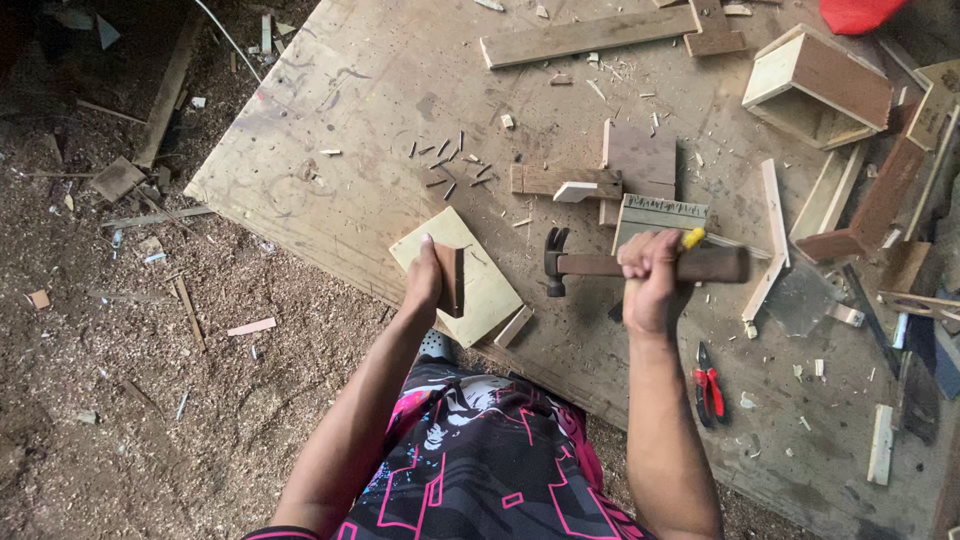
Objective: The person repeatedly hammers nails into a small wooden box on a workbench. They pick up nails from the table, position them on the box, and strike them with a hammer. The box remains on the workbench throughout the clip.
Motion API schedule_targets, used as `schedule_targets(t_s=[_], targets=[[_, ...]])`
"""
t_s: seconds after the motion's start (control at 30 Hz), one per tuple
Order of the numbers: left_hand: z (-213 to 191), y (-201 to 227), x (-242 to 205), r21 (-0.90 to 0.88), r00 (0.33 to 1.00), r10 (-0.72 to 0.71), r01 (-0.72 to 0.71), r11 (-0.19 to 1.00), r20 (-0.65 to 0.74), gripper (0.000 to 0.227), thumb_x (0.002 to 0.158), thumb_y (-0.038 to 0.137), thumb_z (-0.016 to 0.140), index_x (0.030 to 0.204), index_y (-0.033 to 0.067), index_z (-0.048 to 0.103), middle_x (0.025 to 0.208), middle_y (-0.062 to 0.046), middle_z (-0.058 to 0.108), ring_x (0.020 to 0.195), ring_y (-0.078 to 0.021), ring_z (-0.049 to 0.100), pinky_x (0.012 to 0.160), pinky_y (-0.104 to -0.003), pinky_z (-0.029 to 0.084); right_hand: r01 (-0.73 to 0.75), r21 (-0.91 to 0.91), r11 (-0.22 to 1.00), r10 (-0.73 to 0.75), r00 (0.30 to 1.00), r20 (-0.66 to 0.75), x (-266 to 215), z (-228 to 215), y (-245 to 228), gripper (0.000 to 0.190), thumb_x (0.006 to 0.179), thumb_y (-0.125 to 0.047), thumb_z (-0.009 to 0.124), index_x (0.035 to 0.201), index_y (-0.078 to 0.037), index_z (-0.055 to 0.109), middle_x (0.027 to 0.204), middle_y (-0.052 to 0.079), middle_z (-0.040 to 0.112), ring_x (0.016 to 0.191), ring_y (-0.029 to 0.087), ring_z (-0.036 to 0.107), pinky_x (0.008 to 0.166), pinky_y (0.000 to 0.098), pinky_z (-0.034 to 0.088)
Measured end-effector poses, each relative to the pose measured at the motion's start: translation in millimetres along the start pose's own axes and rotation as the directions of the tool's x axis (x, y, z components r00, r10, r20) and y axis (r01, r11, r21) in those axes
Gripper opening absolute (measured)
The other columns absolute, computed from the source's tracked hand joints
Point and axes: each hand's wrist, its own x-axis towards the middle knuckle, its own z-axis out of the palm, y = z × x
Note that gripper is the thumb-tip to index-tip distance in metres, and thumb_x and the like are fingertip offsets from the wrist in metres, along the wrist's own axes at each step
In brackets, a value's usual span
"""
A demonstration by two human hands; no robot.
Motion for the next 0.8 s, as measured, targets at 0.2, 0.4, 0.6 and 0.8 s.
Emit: schedule_targets(t_s=[0.2,0.4,0.6,0.8], targets=[[12,52,-58,0.139,0.98,0.193,-0.198,0.97,0.047,0.064,0.098,0.058,0.047,0.122,-0.0013,0.054,0.09,-0.017,0.066,0.072,-0.0206,0.064,0.062,-0.036,0.053,-0.043,-0.142,0.989,0.056,0.994,0.089,-13,42,-42,0.033,0.111,-0.029,0.061,0.088,-0.011,0.046,0.081,-0.001,0.044,0.083,0.012,0.045,0.091,0.0344,0.045],[36,78,-100,0.416,0.945,0.295,-0.326,0.849,0.138,0.08,0.071,0.024,0.082,0.132,-0.0028,0.037,0.102,-0.022,0.064,0.078,-0.0285,0.071,0.068,-0.042,0.063,-0.07,-0.186,0.98,0.121,0.954,0.275,-4,37,-70,0.014,0.098,-0.009,0.062,0.11,-0.005,0.055,0.107,0.006,0.057,0.11,0.019,0.056,0.119,0.0434,0.043],[47,72,-105,0.554,0.807,0.56,-0.558,0.617,0.189,0.079,0.074,0.023,0.087,0.138,-0.002,0.048,0.119,-0.026,0.052,0.105,-0.0375,0.06,0.089,-0.044,0.055,-0.149,-0.348,0.926,0.242,0.939,0.243,-13,16,-82,0.035,0.091,-0.011,0.058,0.123,0.0,0.061,0.123,0.008,0.064,0.125,0.019,0.057,0.117,0.0377,0.039],[46,70,-96,0.557,0.86,0.48,-0.486,0.674,0.17,0.099,0.072,0.025,0.088,0.152,-0.0005,0.036,0.123,-0.026,0.049,0.108,-0.0353,0.059,0.089,-0.04,0.058,0.079,-0.635,0.768,0.074,0.975,0.211,-33,6,-67,0.029,0.102,-0.01,0.064,0.128,0.002,0.061,0.127,0.01,0.055,0.121,0.017,0.054,0.107,0.0312,0.041]])
